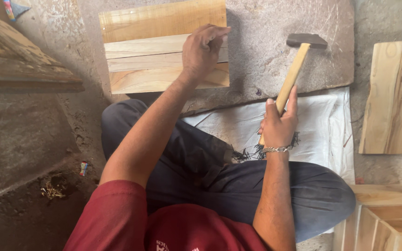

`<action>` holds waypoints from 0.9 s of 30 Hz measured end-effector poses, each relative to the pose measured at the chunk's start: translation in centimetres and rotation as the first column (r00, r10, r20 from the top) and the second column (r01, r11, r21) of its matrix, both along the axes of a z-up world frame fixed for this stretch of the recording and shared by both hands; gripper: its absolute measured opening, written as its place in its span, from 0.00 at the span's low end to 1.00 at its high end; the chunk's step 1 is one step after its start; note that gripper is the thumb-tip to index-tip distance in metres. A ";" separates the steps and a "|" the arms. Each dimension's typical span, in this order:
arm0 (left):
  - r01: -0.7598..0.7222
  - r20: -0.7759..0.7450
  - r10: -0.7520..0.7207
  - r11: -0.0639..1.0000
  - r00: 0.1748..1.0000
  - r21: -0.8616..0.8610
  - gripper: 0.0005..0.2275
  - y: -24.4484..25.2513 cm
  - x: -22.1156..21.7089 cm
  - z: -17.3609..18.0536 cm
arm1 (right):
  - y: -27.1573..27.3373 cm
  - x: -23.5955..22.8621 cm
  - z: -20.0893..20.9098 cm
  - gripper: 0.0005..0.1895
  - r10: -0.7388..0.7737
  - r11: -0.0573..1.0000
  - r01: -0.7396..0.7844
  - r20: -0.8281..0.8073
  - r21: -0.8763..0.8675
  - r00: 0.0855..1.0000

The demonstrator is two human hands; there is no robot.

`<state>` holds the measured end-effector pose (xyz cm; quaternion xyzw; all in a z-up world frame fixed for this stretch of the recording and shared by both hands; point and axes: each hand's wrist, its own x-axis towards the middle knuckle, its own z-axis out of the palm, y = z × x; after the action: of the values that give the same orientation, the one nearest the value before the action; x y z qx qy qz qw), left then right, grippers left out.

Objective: The person assembles a wooden box by nailing wooden planks together using a hammer. They sit on the floor, align the planks, and repeatedly hammer nails to secure the structure.

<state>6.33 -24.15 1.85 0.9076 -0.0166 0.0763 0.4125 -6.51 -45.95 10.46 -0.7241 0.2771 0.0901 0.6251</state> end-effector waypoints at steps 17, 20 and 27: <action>0.013 0.031 -0.010 0.994 0.999 -0.106 0.39 0.5 -0.1 0.3 | 4.7 -0.5 7.2 0.35 0.439 0.640 -0.572 -0.367 -0.513 0.820; 0.006 0.026 -0.003 0.993 1.000 -0.116 0.41 0.7 0.2 -0.4 | 4.0 -1.0 8.0 0.31 0.586 0.735 -0.330 0.310 -0.592 0.748; 0.014 0.044 -0.011 0.996 0.999 -0.089 0.44 0.8 0.4 -1.0 | 4.5 -1.4 5.0 0.31 0.588 0.656 -0.317 0.201 -0.685 0.784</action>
<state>6.74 -23.39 0.87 0.8864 -0.0279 0.0943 0.4524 -7.92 -41.45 15.46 -0.9353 -0.0395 -0.0013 0.3516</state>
